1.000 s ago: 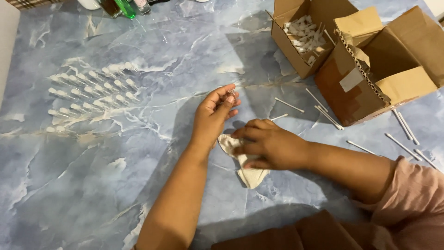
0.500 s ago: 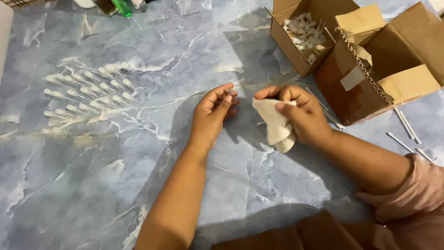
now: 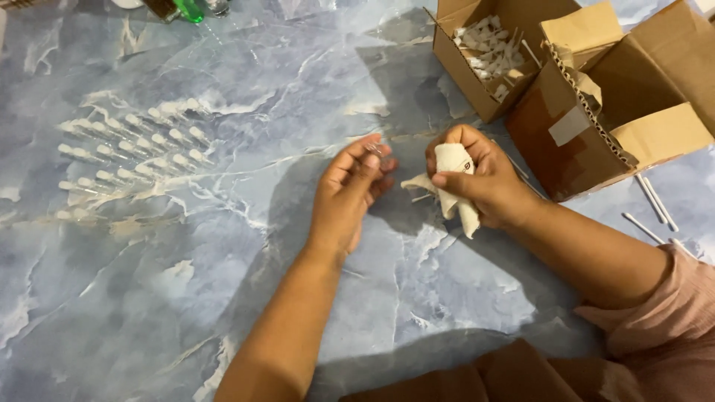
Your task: Wrapping and packing small perfume sample vials into a cardboard box after cleaning them with a cloth and cotton swabs.
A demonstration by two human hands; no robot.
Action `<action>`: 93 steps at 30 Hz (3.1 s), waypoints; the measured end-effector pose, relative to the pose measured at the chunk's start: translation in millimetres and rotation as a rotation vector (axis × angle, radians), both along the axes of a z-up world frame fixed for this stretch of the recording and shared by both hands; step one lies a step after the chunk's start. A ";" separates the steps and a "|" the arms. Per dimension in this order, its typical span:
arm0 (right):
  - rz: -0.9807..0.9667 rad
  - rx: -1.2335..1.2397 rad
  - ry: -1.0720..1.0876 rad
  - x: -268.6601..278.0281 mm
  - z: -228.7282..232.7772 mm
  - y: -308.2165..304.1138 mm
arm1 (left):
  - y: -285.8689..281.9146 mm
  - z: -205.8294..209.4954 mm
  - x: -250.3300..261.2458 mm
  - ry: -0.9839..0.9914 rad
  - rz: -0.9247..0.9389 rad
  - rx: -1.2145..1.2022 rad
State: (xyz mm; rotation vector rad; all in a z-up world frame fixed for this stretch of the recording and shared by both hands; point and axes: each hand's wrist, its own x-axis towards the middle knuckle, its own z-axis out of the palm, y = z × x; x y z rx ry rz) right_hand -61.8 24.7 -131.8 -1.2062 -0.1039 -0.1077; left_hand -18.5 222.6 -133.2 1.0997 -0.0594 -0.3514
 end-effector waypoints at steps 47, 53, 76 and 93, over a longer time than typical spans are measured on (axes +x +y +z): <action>-0.144 -0.714 -0.412 8.7 -14.5 0.7 | -10.8 -20.3 -3.8 0.023 -0.037 0.036; -0.111 -0.745 -0.425 5.4 -14.9 3.9 | -8.9 -20.6 -2.9 0.041 -0.020 0.028; -0.086 -0.813 -0.474 7.4 -21.8 2.2 | -5.8 -18.4 0.4 0.076 -0.062 -0.008; -0.118 -0.723 -0.418 8.6 -18.1 -2.8 | -6.7 -24.2 2.1 0.106 -0.040 -0.033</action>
